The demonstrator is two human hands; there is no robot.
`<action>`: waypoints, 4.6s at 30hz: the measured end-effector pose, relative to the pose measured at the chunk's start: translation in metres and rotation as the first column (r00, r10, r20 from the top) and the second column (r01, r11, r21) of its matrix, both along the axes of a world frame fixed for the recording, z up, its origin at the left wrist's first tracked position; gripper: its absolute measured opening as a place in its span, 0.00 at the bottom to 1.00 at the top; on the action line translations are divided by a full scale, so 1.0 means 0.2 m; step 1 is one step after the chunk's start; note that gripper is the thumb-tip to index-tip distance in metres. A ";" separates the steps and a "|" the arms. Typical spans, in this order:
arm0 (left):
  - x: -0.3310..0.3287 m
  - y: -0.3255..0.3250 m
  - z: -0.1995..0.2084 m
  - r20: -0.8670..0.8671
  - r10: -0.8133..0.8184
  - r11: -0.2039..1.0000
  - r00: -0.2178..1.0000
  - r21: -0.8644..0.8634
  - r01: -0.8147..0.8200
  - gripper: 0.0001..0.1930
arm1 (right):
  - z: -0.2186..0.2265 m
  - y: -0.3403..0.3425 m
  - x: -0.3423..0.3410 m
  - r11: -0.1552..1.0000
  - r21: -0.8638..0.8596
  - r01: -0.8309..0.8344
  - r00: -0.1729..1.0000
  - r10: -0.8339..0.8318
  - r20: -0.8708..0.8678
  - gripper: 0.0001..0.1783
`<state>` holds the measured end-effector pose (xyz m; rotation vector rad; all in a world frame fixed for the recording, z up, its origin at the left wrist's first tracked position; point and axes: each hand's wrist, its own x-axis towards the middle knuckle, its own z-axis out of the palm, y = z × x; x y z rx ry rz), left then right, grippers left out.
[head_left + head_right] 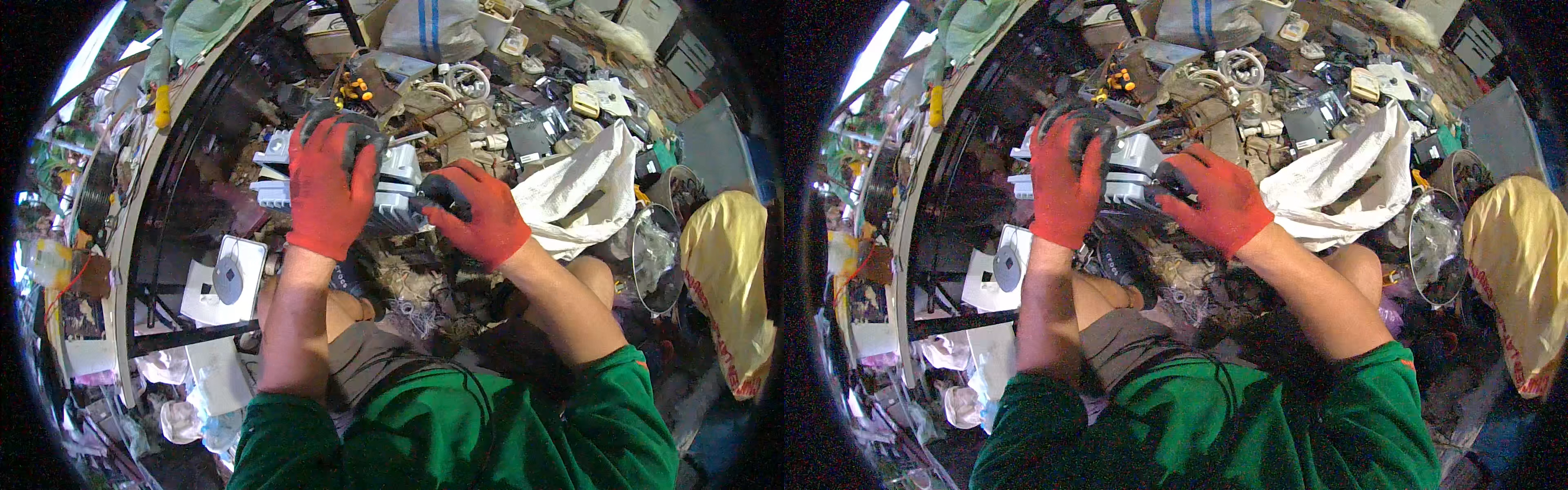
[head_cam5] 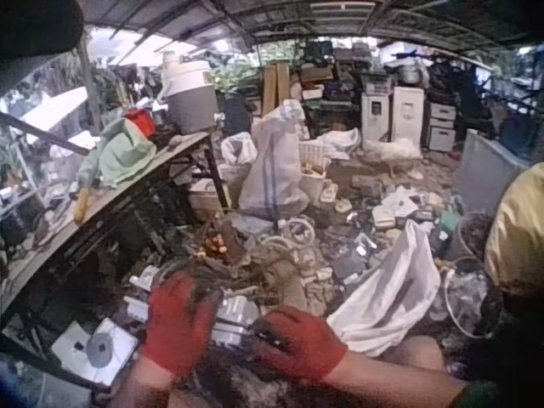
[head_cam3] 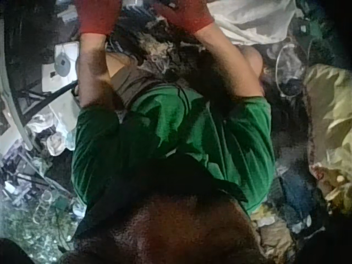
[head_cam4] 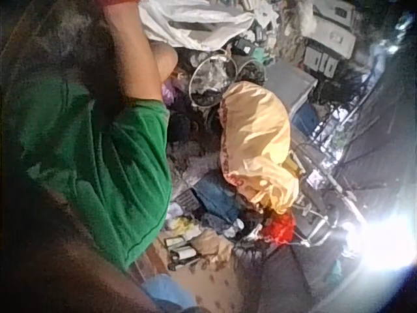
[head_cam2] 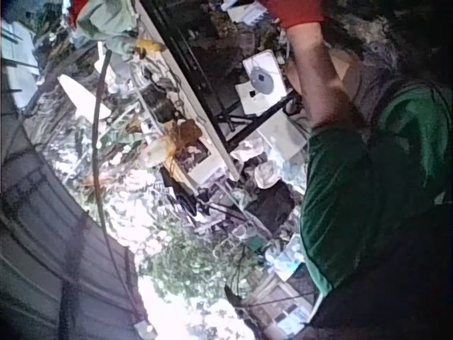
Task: The person disassembles a metal electronic casing by prying at internal components with a small tool and removing parts by hand.
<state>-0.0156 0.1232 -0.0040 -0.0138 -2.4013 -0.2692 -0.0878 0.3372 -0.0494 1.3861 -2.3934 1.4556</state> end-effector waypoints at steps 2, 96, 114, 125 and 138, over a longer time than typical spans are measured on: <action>0.00 0.01 -0.03 -0.048 0.004 1.000 0.999 0.001 -0.004 0.18 | -0.02 0.00 0.00 1.000 0.003 0.029 0.998 -0.028 -0.056 0.23; -0.10 0.04 -0.03 -0.127 0.066 0.995 0.990 -0.063 -0.074 0.14 | 0.01 -0.03 -0.02 0.998 0.042 0.053 0.984 -0.045 -0.174 0.20; -0.09 0.04 -0.02 -0.114 0.065 0.995 0.991 -0.072 -0.073 0.15 | -0.06 -0.03 -0.07 0.995 -0.096 -0.007 0.992 -0.006 -0.129 0.22; -0.09 0.02 -0.06 -0.148 0.074 0.989 0.986 -0.113 -0.091 0.16 | -0.05 -0.03 -0.05 0.996 -0.075 0.037 0.992 -0.046 -0.121 0.23; -0.08 0.02 -0.03 -0.146 0.024 0.993 0.989 -0.115 -0.042 0.14 | -0.03 -0.03 -0.05 0.997 -0.075 0.001 0.990 -0.012 -0.142 0.21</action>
